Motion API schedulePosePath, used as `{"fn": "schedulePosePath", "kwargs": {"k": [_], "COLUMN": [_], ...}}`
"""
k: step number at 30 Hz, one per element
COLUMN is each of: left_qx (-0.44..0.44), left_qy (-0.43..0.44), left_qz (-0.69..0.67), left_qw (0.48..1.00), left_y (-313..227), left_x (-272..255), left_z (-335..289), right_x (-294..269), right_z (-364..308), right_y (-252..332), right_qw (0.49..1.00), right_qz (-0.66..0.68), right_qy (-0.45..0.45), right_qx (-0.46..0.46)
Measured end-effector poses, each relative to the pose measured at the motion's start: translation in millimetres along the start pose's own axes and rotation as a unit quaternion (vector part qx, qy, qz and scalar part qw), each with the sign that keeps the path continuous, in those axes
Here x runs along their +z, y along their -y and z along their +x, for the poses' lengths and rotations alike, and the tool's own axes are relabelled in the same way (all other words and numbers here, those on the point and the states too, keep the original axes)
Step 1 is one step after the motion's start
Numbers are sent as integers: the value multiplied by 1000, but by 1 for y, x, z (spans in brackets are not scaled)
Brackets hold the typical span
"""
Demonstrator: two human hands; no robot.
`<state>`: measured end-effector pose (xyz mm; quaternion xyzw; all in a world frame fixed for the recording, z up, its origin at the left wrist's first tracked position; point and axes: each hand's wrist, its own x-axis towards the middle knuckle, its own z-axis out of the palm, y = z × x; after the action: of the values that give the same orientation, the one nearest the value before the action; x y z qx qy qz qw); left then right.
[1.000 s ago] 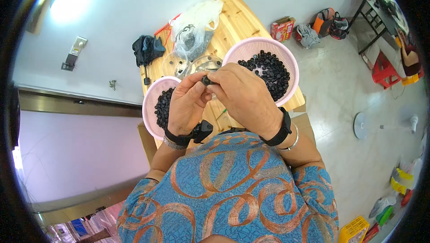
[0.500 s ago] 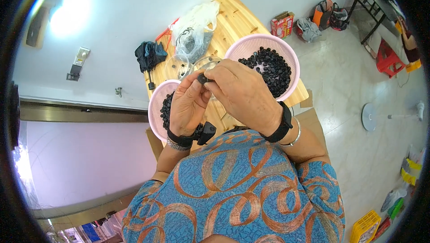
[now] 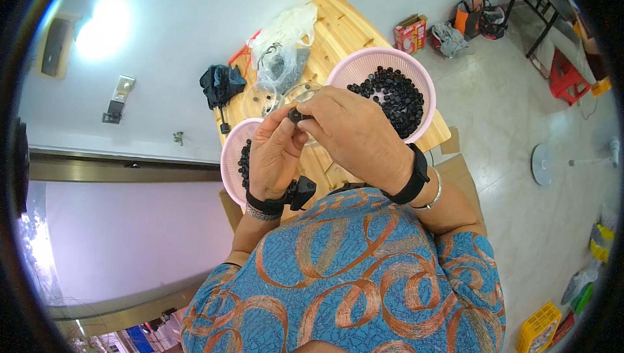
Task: The recorder is sorting small black eyelets or shoe components from one bowl into others while seated at a workshop table.
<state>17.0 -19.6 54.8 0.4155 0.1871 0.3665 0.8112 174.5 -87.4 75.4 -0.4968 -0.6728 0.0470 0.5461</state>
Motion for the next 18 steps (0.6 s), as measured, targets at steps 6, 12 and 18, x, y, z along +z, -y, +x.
{"fn": "schedulePosePath", "kwargs": {"k": [6, 12, 18], "left_qx": [14, 40, 47], "left_qy": [-1, 0, 1], "left_qz": [17, 68, 124], "left_qw": [1000, 997, 991], "left_y": [1, 3, 3], "left_x": [4, 8, 11], "left_z": [-1, -2, 0], "right_x": [-2, -5, -10], "right_z": [-1, -5, -5], "right_y": [1, 0, 3], "right_qw": [1000, 999, 1000], "right_qz": [-15, -28, -10], "right_qy": [-6, -19, 5], "right_qx": [-13, -22, 18]}}
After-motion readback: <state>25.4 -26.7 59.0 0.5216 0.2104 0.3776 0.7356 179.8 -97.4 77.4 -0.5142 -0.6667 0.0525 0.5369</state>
